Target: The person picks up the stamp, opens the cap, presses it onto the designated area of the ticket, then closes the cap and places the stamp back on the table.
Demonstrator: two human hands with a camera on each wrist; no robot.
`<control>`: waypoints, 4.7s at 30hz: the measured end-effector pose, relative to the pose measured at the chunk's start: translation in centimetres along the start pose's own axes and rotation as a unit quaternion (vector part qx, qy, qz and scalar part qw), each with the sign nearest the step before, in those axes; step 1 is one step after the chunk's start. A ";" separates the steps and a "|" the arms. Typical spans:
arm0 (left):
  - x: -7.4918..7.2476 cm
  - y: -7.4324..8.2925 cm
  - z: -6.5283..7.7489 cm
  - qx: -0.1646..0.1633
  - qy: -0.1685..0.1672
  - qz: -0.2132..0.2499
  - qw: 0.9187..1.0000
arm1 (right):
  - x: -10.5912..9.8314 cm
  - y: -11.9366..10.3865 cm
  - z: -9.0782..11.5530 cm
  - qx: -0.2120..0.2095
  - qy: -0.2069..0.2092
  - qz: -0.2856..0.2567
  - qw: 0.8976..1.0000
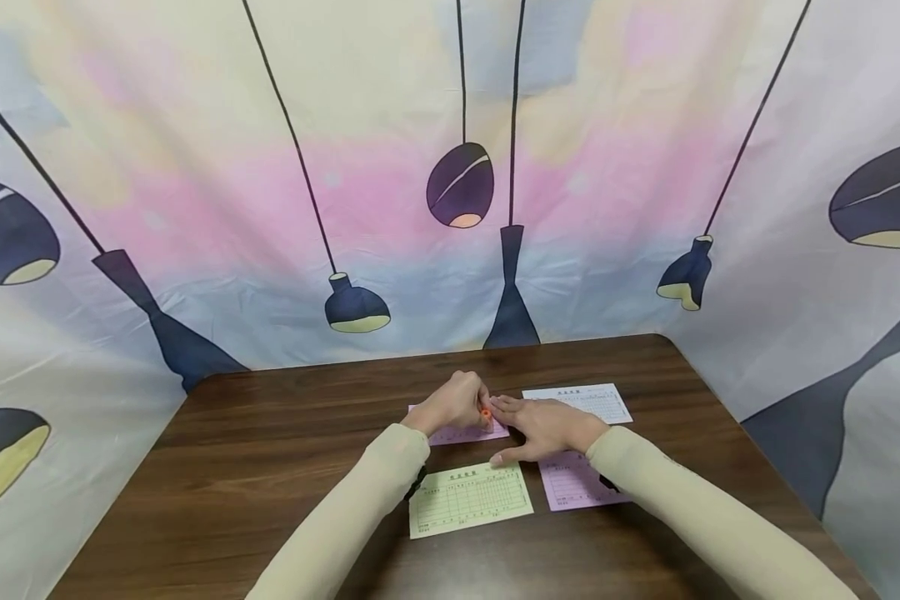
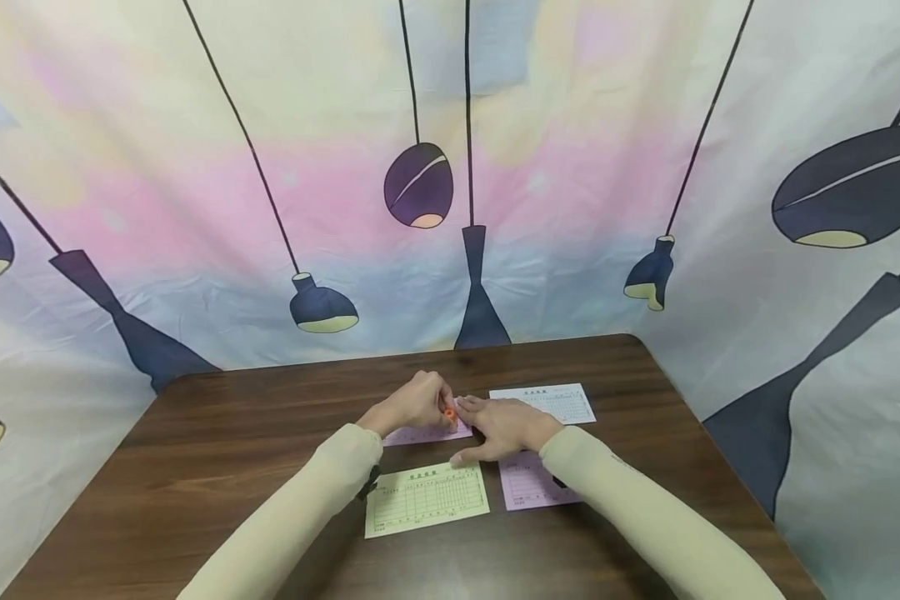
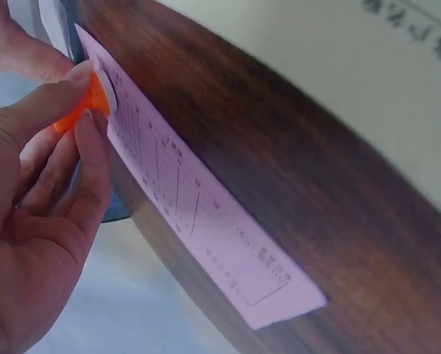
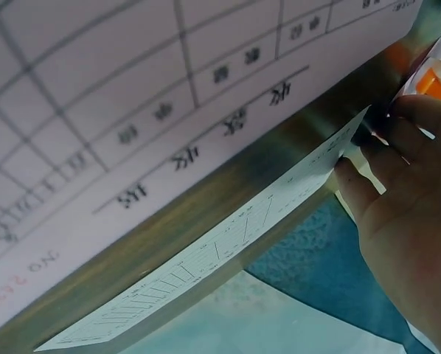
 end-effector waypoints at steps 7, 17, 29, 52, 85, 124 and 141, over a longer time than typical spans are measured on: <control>-0.1 -0.5 0.1 0.014 -0.003 0.019 1.000 | 0.1 0.1 0.2 0.003 -0.004 0.000 1.000; -2.9 -0.6 1.9 0.022 0.067 0.047 0.996 | 0.1 0.0 0.0 0.016 -0.001 -0.009 1.000; -3.9 -0.4 4.8 0.018 0.100 0.081 0.991 | -0.1 -0.7 -0.4 0.014 0.016 0.004 1.000; -3.0 1.3 4.4 0.034 0.112 0.107 0.987 | -2.6 0.6 3.3 0.048 0.085 -0.087 0.991; 2.3 5.9 -2.4 0.104 0.070 0.007 0.992 | -2.7 7.1 9.7 0.125 0.136 -0.053 0.981; 7.2 9.5 -5.9 0.080 0.048 -0.019 0.995 | -1.3 12.0 12.7 0.133 0.083 -0.008 0.988; 9.2 11.5 -7.2 0.073 0.085 -0.002 0.994 | -1.3 11.5 12.2 0.160 0.053 -0.039 0.985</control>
Point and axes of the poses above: each hand's wrist, its own z-axis away from the middle knuckle, its own x-axis out of the palm, y = z × x, the point moved 1 cm from there along -z, towards the middle knuckle, and after that the axes turned 12 degrees about y, right-handed, at the moved point
